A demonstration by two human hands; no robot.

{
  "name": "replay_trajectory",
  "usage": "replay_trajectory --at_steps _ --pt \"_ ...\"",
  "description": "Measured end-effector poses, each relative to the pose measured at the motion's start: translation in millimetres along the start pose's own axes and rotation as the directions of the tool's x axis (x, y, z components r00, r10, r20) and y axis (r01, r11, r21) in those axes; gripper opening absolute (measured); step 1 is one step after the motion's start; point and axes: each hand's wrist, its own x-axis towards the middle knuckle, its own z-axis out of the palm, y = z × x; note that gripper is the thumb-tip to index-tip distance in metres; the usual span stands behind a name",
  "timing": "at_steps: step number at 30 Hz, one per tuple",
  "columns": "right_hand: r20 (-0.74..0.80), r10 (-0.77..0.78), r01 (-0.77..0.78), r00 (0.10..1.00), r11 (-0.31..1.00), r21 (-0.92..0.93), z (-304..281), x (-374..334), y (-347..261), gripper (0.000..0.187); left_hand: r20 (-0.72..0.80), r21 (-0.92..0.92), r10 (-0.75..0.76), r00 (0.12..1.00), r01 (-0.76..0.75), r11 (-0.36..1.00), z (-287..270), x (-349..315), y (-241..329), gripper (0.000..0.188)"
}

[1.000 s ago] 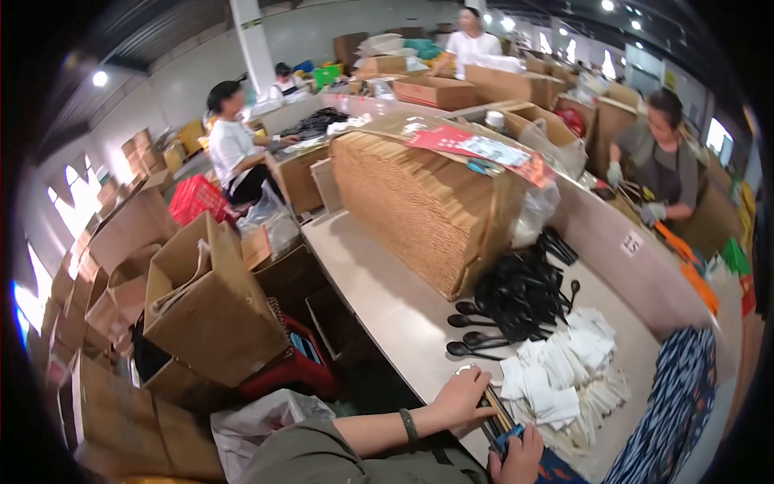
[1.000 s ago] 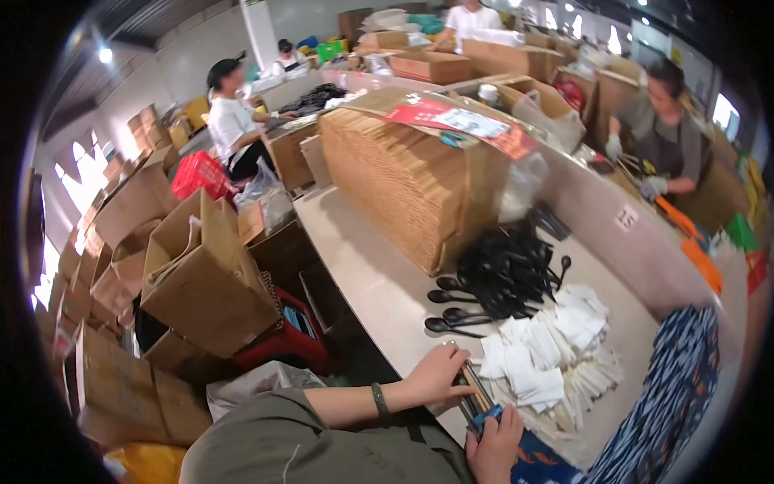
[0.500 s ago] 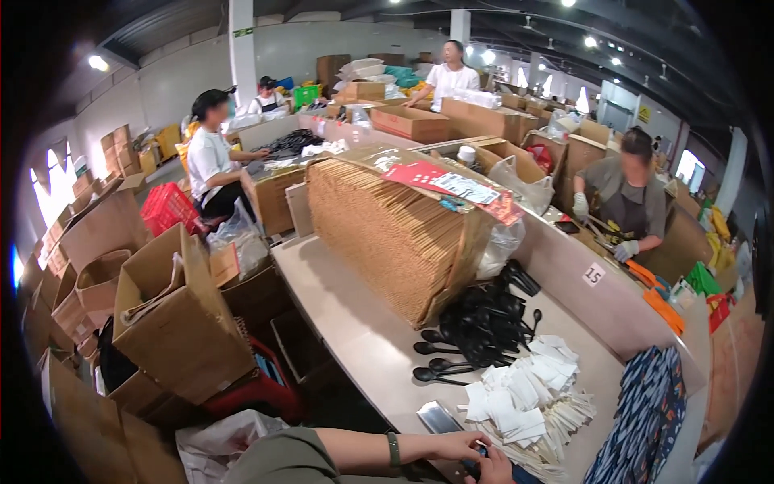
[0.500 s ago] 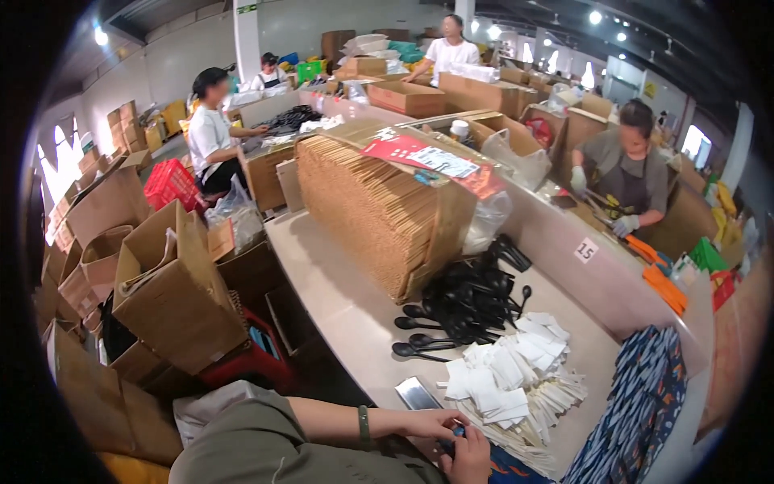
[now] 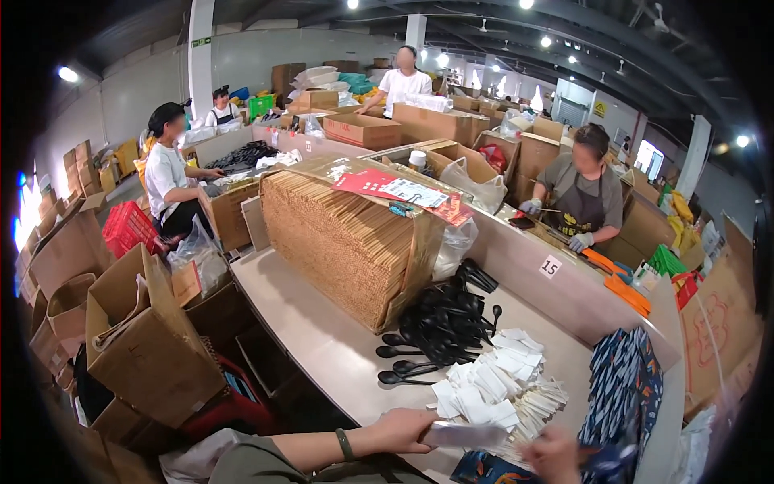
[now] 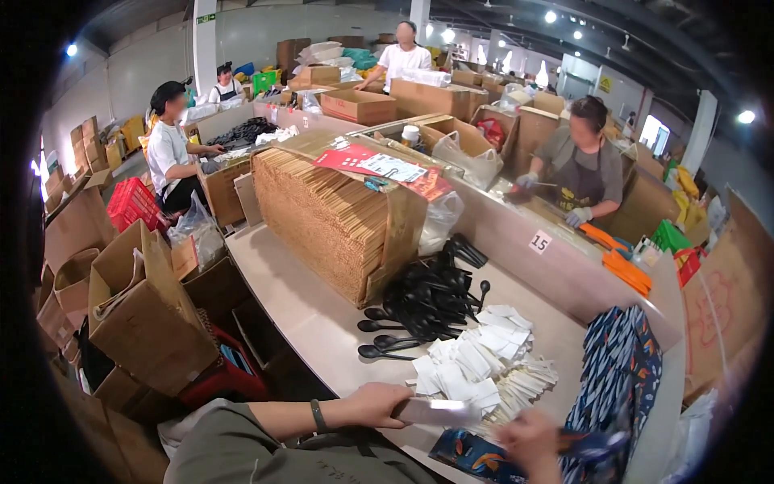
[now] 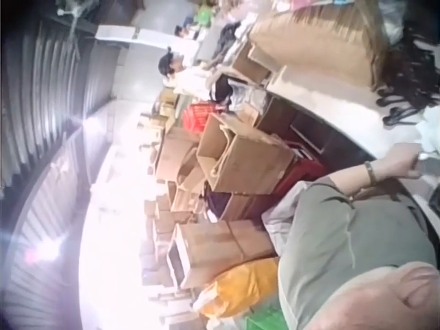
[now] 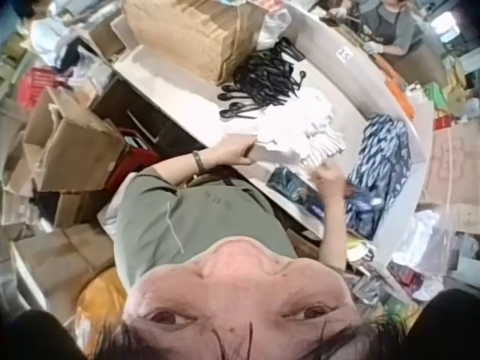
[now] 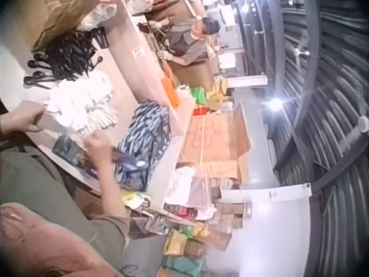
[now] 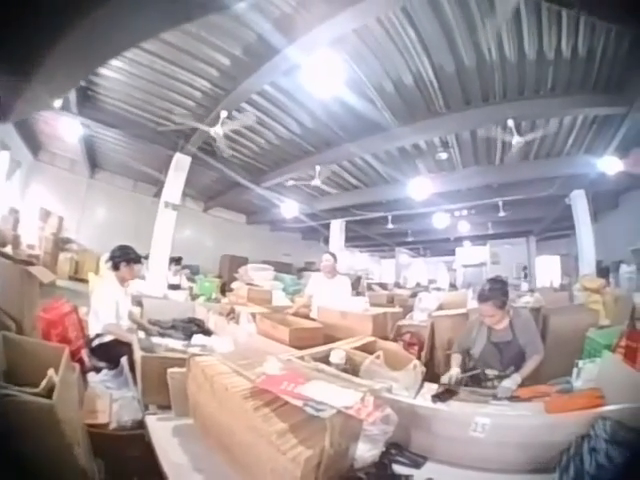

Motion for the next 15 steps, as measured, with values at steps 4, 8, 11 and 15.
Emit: replay_trajectory --at_steps 4,8,11,15 --pt "-0.108 -0.016 -0.017 0.994 0.957 -0.291 -18.2 -18.0 50.3 0.029 0.256 -0.338 -0.045 0.966 0.133 0.932 37.4 -7.7 -6.8 0.049" --pt "0.140 0.112 -0.064 0.984 0.949 -0.310 15.2 -45.4 49.1 0.029 0.338 -0.541 0.150 0.929 0.061 0.839 62.5 -1.8 4.8 0.048" --pt "0.131 0.115 -0.092 0.985 0.981 -0.171 31.6 -27.6 55.4 0.028 0.354 -0.522 -0.031 0.935 0.226 0.822 45.4 -9.0 12.4 0.041" --pt "0.333 0.034 -0.093 0.942 0.982 0.162 30.4 -22.8 -7.7 0.038 0.412 -0.721 0.014 0.911 0.317 0.616 46.5 -5.7 5.3 0.055"
